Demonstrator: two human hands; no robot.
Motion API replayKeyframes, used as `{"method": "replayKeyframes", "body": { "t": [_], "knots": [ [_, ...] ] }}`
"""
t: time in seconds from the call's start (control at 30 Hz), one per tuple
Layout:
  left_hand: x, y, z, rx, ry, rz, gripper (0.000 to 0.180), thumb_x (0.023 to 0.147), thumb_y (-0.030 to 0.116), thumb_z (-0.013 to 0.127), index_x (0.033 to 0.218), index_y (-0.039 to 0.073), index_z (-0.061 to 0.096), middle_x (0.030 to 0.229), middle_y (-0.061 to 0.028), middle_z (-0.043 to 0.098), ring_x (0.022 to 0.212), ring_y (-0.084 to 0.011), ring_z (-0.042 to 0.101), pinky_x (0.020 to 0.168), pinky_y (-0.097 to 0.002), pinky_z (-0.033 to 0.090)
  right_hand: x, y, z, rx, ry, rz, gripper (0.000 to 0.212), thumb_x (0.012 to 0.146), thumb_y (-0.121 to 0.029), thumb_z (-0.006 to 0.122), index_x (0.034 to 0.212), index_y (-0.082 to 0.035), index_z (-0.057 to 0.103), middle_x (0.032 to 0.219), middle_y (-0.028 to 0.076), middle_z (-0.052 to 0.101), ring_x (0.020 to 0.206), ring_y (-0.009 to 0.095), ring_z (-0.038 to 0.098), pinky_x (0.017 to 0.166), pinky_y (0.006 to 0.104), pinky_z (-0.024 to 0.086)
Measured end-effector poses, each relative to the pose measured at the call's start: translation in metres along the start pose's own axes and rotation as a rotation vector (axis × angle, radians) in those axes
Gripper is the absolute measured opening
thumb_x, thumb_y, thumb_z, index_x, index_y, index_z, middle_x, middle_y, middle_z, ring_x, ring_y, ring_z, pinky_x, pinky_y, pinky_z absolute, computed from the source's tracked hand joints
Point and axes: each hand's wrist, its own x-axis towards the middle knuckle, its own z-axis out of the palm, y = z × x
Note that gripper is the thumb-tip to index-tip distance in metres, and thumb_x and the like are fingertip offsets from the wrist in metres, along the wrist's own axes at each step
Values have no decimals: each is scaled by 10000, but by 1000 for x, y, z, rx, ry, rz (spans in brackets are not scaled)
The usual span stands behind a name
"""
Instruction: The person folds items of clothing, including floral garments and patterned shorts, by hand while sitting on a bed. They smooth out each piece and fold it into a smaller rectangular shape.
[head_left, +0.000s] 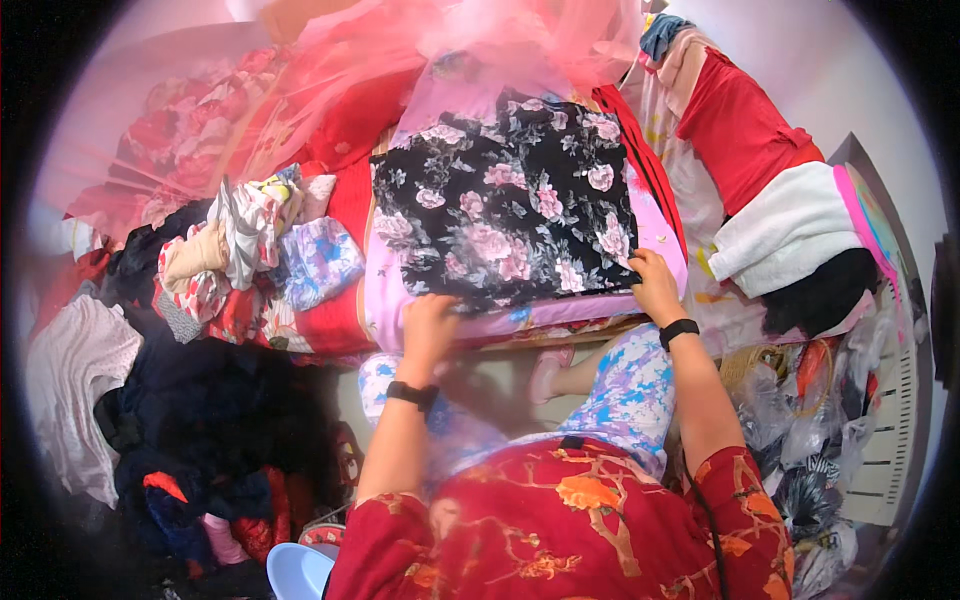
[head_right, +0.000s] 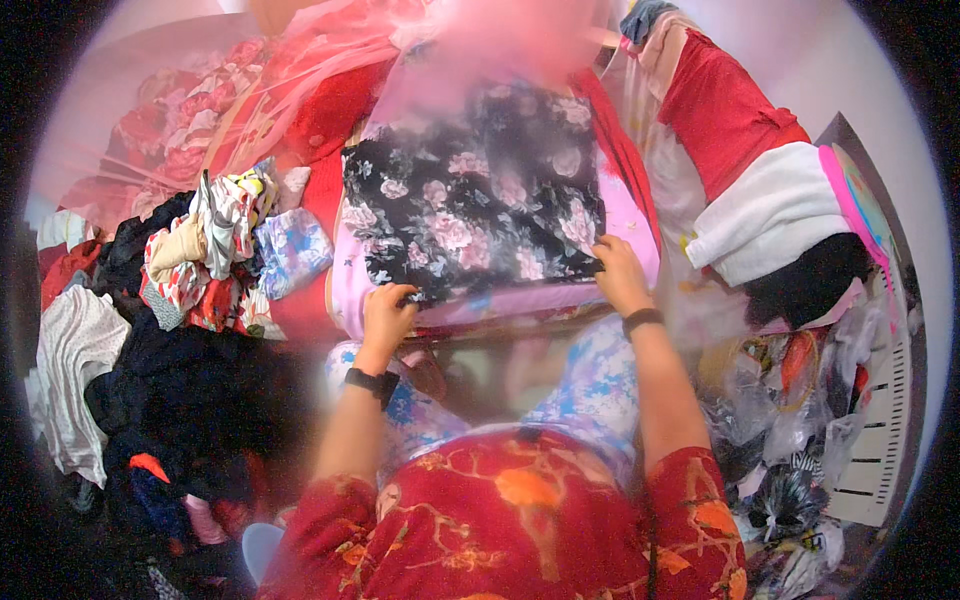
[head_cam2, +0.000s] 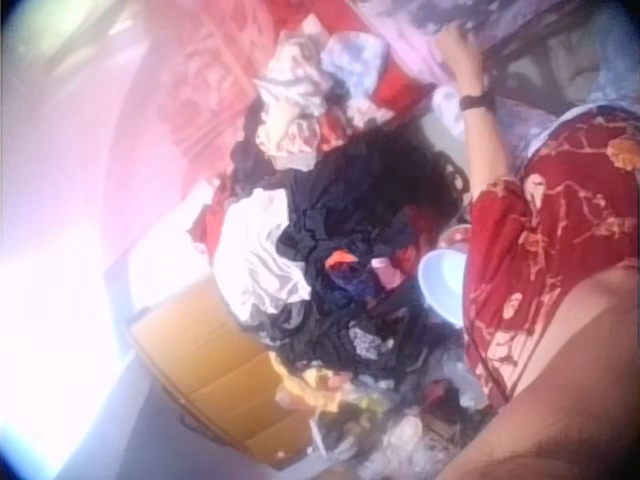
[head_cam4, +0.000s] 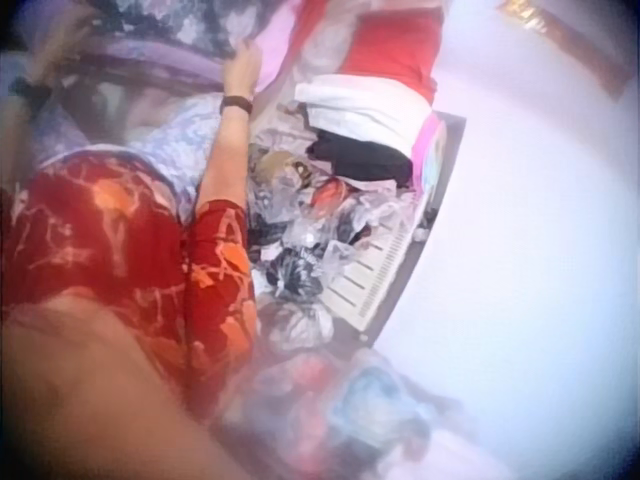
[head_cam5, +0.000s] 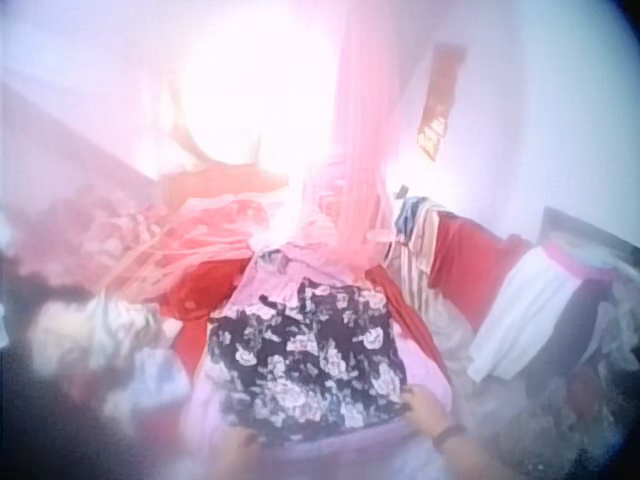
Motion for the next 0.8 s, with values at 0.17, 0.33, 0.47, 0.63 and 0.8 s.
{"method": "replayKeyframes", "body": {
  "t": [0.17, 0.33, 0.47, 0.63, 0.8],
  "knots": [
    [1, -2, -11, 8, 28, 33, 236, 681, 62, 579, 898, 96, 665, 858, -72, 620, 874, -277, 575, 771, -407, 400, 0, 1, -4, 24, -12, -31, 368, 648, 23, 610, 1014, -17, 620, 1193, 156, 536, 1124, 328, 484, 957, 384, 405],
    [-3, -7, -8, -74, -24, -27, 303, 679, 30, 566, 959, 99, 656, 916, -67, 632, 919, -268, 575, 805, -404, 404, -4, -7, 0, 48, -7, -5, 364, 645, -2, 633, 1008, -16, 618, 1175, 146, 549, 1107, 327, 497, 944, 391, 417],
    [0, 22, 3, 117, -19, 78, 523, 631, -5, 625, 1134, 134, 584, 1078, -66, 606, 1034, -271, 536, 858, -403, 393, -3, -18, -2, 43, 6, 18, 360, 638, 42, 601, 994, -7, 612, 1135, 134, 567, 1087, 323, 510, 926, 374, 426],
    [9, 40, 8, 190, -96, 221, 301, 680, 43, 633, 973, 110, 645, 954, -63, 620, 976, -242, 558, 853, -383, 386, 1, -26, 6, 68, 33, -32, 337, 650, 23, 599, 981, -30, 626, 1082, 136, 577, 1043, 326, 523, 895, 392, 435],
    [11, 6, -6, 59, 196, 4, 64, 743, 70, 580, 752, 85, 642, 769, -90, 623, 773, -289, 593, 703, -430, 443, 5, -39, 3, 59, 71, 19, 284, 668, 14, 586, 941, -48, 634, 1011, 98, 594, 997, 304, 545, 853, 391, 454]
  ]
}}
